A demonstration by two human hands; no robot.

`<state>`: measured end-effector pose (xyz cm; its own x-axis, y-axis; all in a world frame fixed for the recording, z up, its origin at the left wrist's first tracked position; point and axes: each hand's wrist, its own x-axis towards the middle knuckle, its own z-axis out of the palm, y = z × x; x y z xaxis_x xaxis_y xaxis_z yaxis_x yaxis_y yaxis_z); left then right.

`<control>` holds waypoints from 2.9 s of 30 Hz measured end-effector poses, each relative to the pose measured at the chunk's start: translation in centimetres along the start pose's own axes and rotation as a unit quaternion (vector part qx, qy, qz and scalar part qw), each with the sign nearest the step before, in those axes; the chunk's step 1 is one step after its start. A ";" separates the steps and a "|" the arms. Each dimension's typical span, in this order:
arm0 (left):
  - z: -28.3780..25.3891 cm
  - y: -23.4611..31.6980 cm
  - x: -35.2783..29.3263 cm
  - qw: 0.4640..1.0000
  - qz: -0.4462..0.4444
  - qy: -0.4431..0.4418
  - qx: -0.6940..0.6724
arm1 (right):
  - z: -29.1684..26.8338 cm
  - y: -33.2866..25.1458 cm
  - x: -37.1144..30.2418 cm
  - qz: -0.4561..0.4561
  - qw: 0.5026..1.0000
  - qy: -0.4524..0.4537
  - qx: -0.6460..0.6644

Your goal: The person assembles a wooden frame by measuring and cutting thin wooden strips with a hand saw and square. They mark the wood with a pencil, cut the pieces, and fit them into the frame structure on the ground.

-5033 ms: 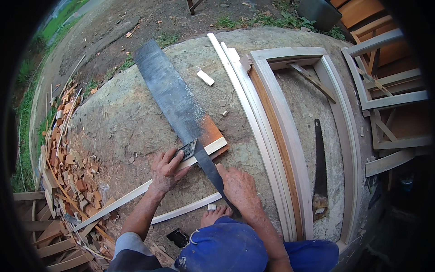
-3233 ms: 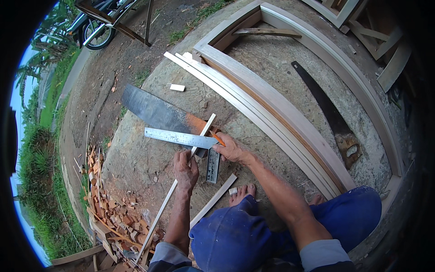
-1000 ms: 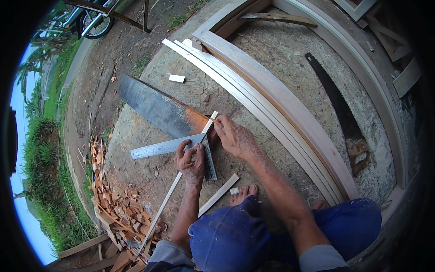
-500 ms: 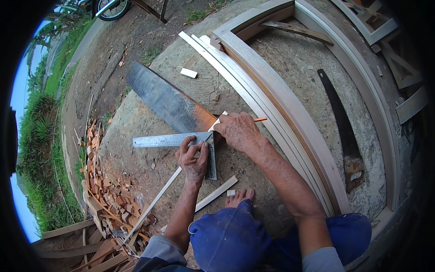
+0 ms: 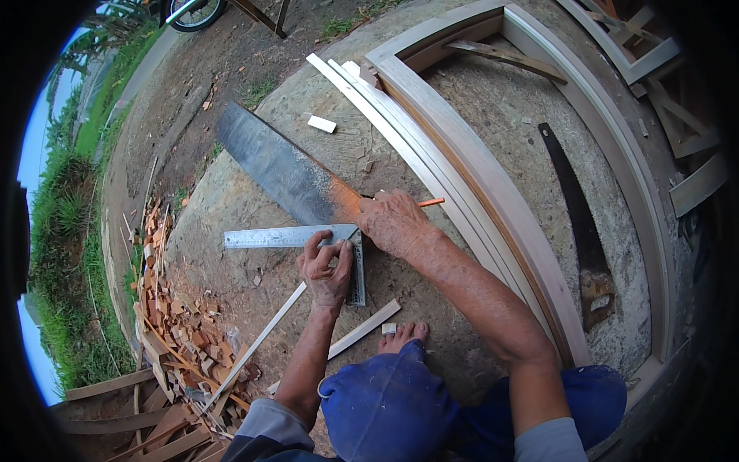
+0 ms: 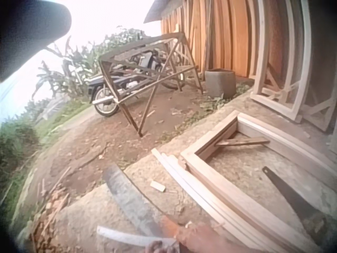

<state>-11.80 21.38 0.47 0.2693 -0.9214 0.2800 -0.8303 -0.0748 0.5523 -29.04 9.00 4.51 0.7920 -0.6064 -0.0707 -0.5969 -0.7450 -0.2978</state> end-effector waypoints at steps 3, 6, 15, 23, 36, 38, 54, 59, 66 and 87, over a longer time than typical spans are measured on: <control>-0.1 -0.1 0.1 0.999 0.030 0.013 0.018 | -1.2 0.2 -0.7 0.004 0.998 -0.042 -0.051; -0.1 -0.1 0.1 0.999 0.023 0.009 0.021 | -1.8 1.1 -2.7 0.063 0.994 -0.068 -0.060; 0.1 -0.6 -0.1 0.999 0.039 0.012 0.018 | 7.0 -4.3 -1.3 0.283 0.808 0.102 0.508; -1.1 -0.6 -0.4 0.997 0.055 -0.048 0.016 | 7.8 -0.9 -4.4 0.308 0.591 0.281 0.691; -5.3 -0.7 8.7 0.979 0.110 -0.165 0.046 | 10.9 -0.1 -12.8 0.405 0.485 0.351 0.691; -5.3 -0.8 10.8 0.967 0.175 -0.173 0.064 | 11.4 -0.5 -12.9 0.402 0.484 0.355 0.691; -1.5 -5.6 16.2 0.890 0.331 -0.302 0.084 | 7.5 0.1 -13.8 0.491 0.828 0.003 0.270; -0.1 -5.7 15.0 0.911 0.312 -0.266 0.037 | 2.2 -0.6 -13.7 0.430 0.873 0.002 0.230; 0.8 -5.2 13.3 0.939 0.261 -0.220 -0.027 | -3.7 -0.4 -13.7 0.343 0.906 0.125 0.215; 1.7 -6.3 13.0 0.940 0.254 -0.225 -0.032 | 6.6 14.4 -43.1 0.616 0.776 0.133 0.014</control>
<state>-3.87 9.22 -0.67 -0.3992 -0.9013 0.1682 -0.7614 0.4281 0.4868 -70.93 26.25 -3.01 -0.4350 -0.8924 -0.1199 -0.8741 0.4505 -0.1818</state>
